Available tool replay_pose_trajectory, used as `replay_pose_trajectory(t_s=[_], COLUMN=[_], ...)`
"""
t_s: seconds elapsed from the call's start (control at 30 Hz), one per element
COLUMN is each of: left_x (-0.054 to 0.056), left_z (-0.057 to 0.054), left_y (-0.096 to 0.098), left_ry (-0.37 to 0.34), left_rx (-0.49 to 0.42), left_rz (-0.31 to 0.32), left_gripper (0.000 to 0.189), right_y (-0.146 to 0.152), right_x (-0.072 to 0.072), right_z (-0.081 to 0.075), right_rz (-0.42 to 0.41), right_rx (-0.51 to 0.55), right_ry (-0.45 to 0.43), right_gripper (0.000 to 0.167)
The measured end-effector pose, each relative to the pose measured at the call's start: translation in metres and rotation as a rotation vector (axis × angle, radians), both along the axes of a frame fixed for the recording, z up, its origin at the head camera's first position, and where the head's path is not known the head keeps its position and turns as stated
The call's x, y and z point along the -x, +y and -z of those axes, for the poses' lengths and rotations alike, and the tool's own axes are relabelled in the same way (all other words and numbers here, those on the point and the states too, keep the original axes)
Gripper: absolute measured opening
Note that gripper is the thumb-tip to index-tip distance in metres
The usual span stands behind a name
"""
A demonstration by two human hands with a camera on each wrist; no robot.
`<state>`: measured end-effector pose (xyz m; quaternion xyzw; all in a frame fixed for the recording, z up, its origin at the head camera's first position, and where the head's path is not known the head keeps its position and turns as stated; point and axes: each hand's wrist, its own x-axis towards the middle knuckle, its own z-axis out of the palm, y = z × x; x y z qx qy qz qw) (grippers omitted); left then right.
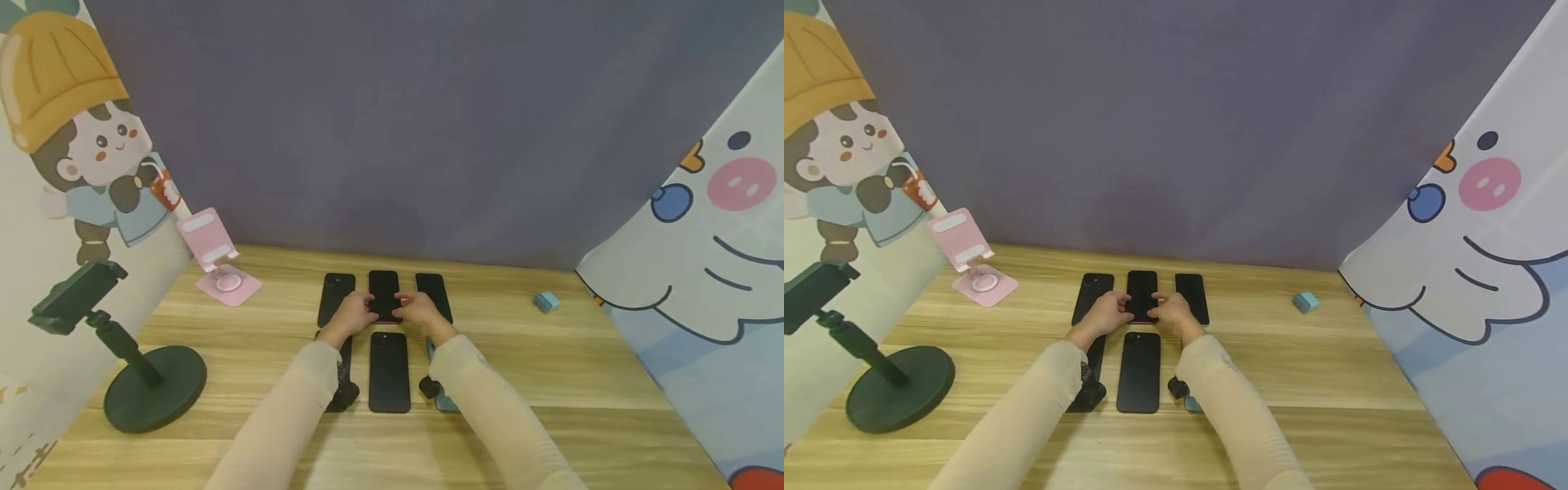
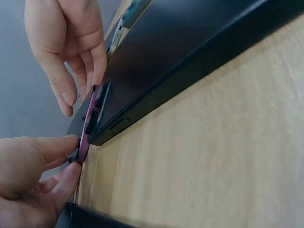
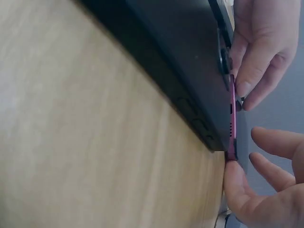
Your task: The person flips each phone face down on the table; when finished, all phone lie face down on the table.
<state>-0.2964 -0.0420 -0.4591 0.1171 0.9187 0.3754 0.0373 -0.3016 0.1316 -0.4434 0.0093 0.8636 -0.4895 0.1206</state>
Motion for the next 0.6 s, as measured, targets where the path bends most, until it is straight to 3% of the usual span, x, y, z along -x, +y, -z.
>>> replay_pose_trajectory(t_s=[0.13, 0.43, 0.6], left_x=[0.0005, -0.0009, -0.0002], left_z=[0.0004, 0.0018, 0.002], left_y=[-0.0001, 0.0017, 0.0015], left_ry=[0.003, -0.02, -0.014], left_rx=[0.003, -0.019, -0.015], left_rz=[-0.021, -0.033, -0.033], left_gripper=[0.043, 0.04, 0.04], right_y=[-0.0013, -0.0041, -0.004], right_x=[0.0002, 0.0009, 0.0003], right_z=[0.0003, 0.0039, 0.0033], right_rz=[0.016, 0.042, 0.056], right_rx=[0.057, 0.003, 0.061], right_ry=[-0.002, 0.015, 0.014], right_gripper=[0.048, 0.046, 0.045])
